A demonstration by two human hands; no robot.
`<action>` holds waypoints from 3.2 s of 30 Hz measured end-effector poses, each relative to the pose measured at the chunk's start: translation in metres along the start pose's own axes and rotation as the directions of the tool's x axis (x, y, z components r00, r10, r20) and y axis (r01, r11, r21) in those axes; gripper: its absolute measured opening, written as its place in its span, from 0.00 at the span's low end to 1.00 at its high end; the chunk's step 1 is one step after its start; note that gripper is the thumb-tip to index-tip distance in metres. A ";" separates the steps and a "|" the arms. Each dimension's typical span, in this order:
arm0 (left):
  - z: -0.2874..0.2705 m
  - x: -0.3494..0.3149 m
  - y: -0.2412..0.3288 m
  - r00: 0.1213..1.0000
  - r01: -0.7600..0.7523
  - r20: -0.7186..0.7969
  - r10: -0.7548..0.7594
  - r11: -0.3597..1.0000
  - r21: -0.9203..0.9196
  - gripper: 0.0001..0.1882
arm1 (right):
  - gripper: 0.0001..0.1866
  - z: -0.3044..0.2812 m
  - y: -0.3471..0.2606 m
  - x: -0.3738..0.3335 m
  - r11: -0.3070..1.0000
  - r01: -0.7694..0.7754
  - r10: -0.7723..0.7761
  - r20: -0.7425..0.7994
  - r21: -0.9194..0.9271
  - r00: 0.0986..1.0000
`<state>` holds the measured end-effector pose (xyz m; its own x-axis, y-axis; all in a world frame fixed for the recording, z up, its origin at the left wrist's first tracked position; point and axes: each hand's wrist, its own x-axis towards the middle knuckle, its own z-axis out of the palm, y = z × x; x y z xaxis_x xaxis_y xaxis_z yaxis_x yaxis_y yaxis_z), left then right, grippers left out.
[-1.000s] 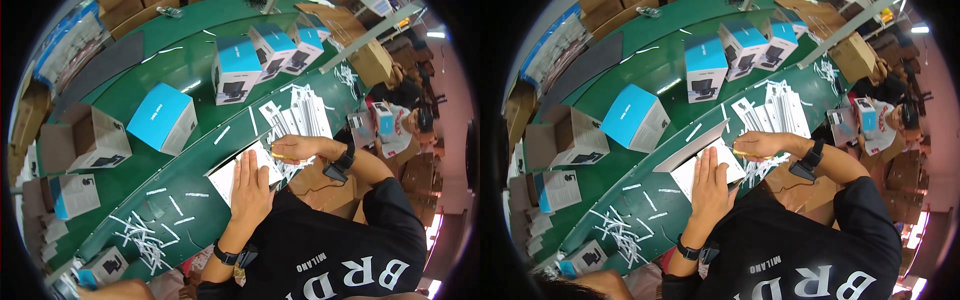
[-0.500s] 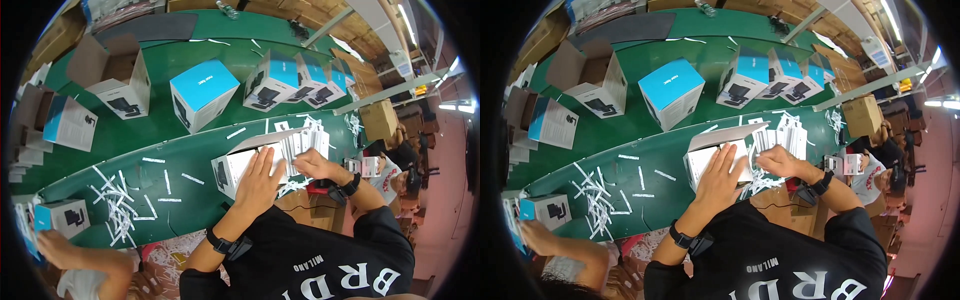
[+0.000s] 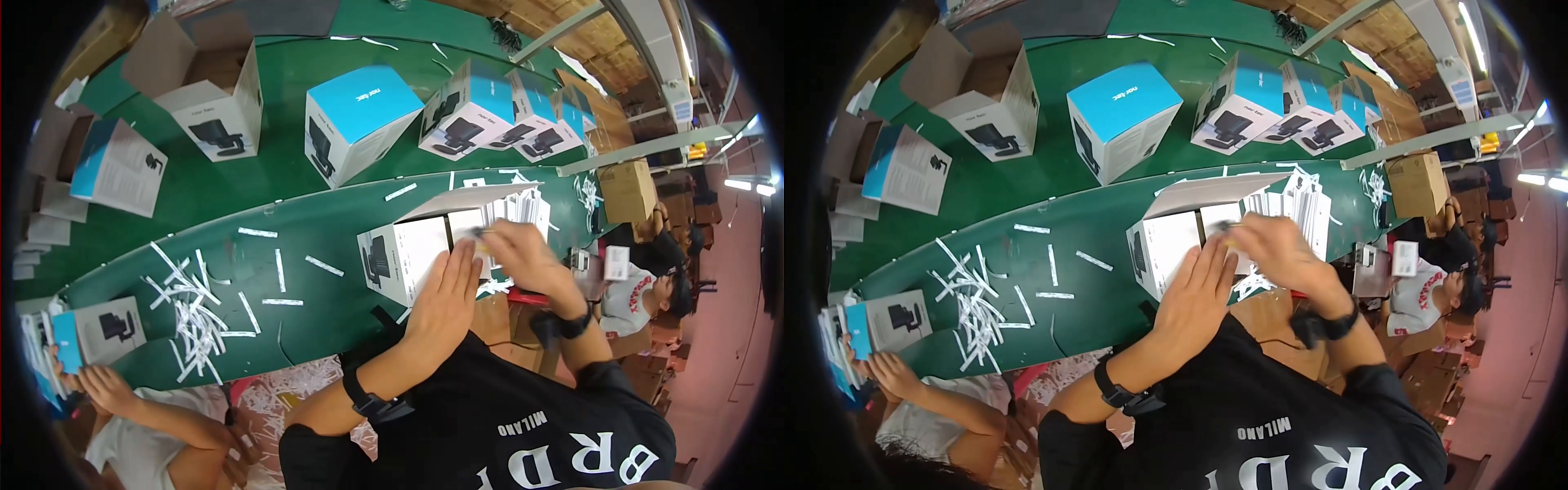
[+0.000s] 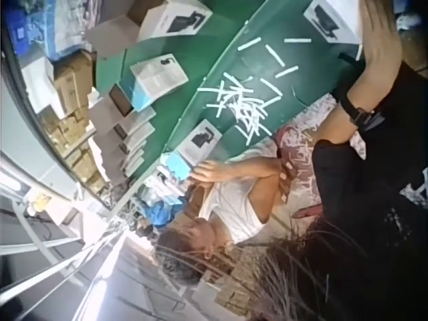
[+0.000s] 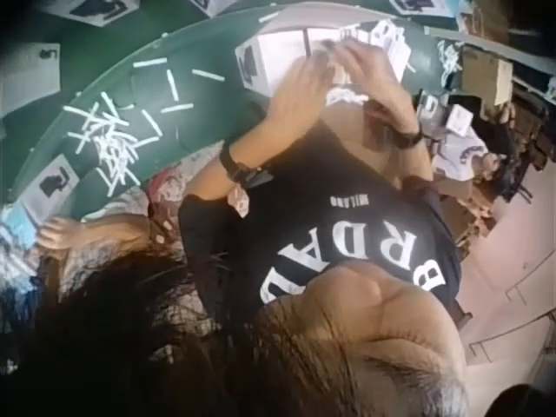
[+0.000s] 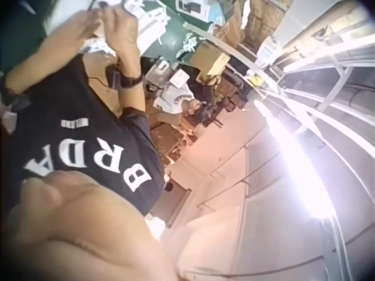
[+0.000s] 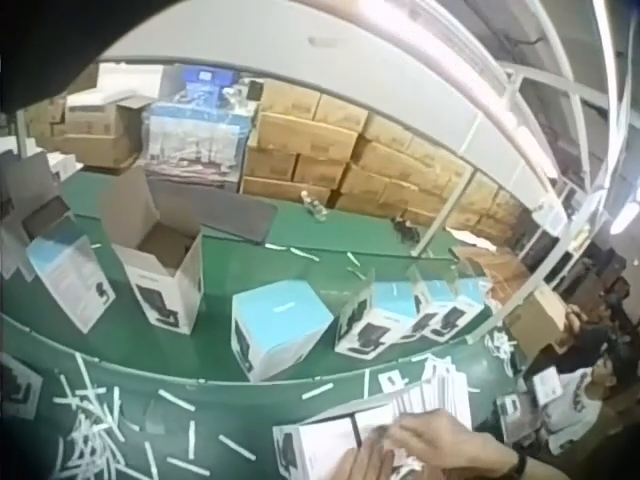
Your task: The person opens a box, removes a manual, and uses a utility knife to cut the plastic wrap from a smaller blue box before placing the manual back inside and closing the box.
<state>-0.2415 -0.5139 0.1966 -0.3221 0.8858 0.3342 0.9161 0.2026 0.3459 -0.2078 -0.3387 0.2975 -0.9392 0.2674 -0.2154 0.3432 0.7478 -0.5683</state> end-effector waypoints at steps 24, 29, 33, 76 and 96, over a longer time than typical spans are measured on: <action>0.016 -0.031 -0.025 0.983 -0.136 -0.144 0.116 0.981 -0.139 0.22 | 0.09 0.077 -0.011 0.044 0.795 0.447 -0.502 -0.032 -0.410 0.864; 0.014 -0.032 -0.024 0.977 -0.176 -0.138 0.165 0.982 -0.071 0.22 | 0.11 0.080 -0.007 0.040 0.725 0.464 -0.533 0.012 -0.509 0.846; 0.016 -0.036 -0.018 0.978 -0.151 -0.159 0.136 0.985 -0.086 0.22 | 0.18 0.085 -0.023 0.044 0.766 0.481 -0.546 -0.035 -0.427 0.837; 0.031 -0.046 0.014 0.983 0.039 -0.159 -0.086 0.961 -0.275 0.32 | 0.16 0.026 0.205 0.003 0.920 0.113 -0.317 -0.541 -0.376 0.779; 0.053 0.009 0.033 0.746 0.110 0.184 -0.640 -0.154 -0.982 0.13 | 0.14 0.019 0.092 -0.060 0.749 0.073 0.011 -0.123 0.658 0.992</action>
<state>-0.2015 -0.4775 0.1646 -0.7829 0.6078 -0.1331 -0.4106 -0.3440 0.8444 -0.1196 -0.2970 0.2430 -0.9295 0.3480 -0.1223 0.1942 0.1799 -0.9643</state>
